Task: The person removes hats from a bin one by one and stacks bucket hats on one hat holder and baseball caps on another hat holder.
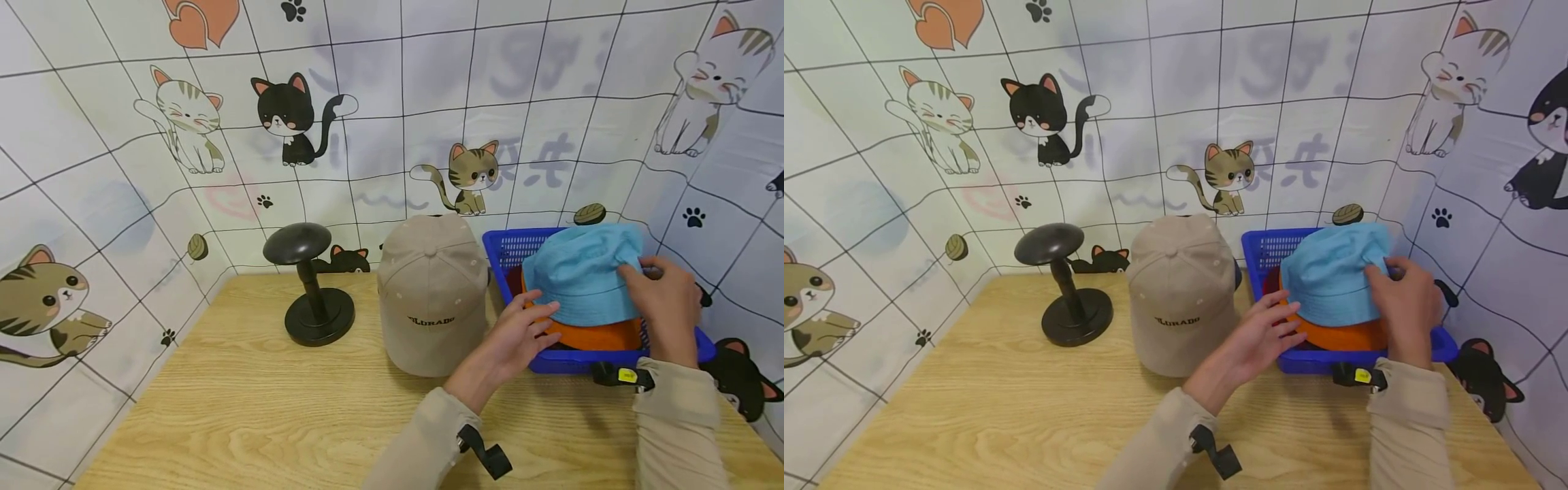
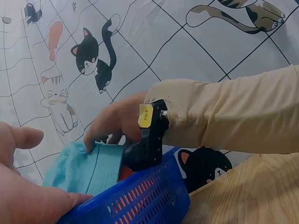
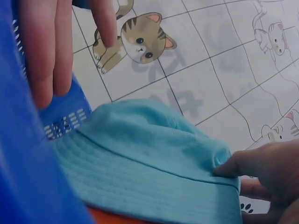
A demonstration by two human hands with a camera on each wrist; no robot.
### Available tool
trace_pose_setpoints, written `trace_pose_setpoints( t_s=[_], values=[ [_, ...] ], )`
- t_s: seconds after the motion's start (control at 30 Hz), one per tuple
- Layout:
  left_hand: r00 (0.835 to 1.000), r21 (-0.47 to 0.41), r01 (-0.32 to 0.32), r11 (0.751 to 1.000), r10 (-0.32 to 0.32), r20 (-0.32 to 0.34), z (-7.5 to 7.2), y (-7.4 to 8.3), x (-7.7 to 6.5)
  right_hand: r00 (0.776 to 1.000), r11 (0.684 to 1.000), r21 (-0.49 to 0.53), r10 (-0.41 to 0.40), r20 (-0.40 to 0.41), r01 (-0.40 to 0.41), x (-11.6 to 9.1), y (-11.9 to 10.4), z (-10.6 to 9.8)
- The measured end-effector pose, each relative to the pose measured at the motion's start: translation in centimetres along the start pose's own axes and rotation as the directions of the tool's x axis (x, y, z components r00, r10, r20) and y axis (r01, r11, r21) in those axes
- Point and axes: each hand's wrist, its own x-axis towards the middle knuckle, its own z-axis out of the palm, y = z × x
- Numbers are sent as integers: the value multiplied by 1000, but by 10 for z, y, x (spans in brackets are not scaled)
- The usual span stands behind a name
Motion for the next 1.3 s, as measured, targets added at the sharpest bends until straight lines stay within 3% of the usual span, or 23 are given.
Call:
trace_pose_setpoints(
  t_s=[0.13,0.23,0.33,0.5,0.6,0.67,0.73,0.83,0.93,1.03,1.13,1.2,1.23,1.3],
  values=[
    [1000,-1,2,1000,-2,4,0,1,0,998,994,106,25,-63,-18,-5,-9,2],
    [1000,1,1,1000,-1,6,0,2,0,999,999,-11,-33,13,33,-8,-11,-4],
    [1000,0,0,1000,0,4,0,3,1,987,983,-141,-100,123,117,-8,-10,-14],
    [1000,0,0,1000,0,-2,-1,3,1,963,962,-153,-196,184,225,2,-4,-15],
    [1000,-9,2,1000,-2,-9,-1,3,1,940,932,-200,-254,229,301,8,2,-11],
    [1000,-18,2,1000,-3,-16,-2,3,1,938,924,-220,-264,225,313,10,5,-8],
    [1000,-29,0,1000,-1,-20,-2,2,1,948,928,-218,-266,177,301,8,4,-5],
    [1000,-38,1,999,-2,-25,-2,2,1,965,954,-140,-261,36,264,4,0,0],
    [999,-45,-4,999,3,-33,-3,2,1,955,964,-24,-264,-132,263,0,-7,3],
    [999,-46,-17,999,14,-50,-2,2,1,912,946,110,-256,-319,304,-5,-16,4],
    [998,-47,-31,998,28,-58,-1,3,1,836,902,210,-234,-497,377,-10,-28,3],
    [998,-49,-36,998,33,-59,-1,3,2,787,867,245,-231,-572,433,-16,-36,-1],
    [998,-51,-39,998,36,-58,-1,3,2,772,856,250,-236,-590,452,-19,-40,-3],
    [998,-58,-43,997,40,-55,-2,3,3,777,853,236,-265,-571,465,-26,-46,-10]
  ],
)
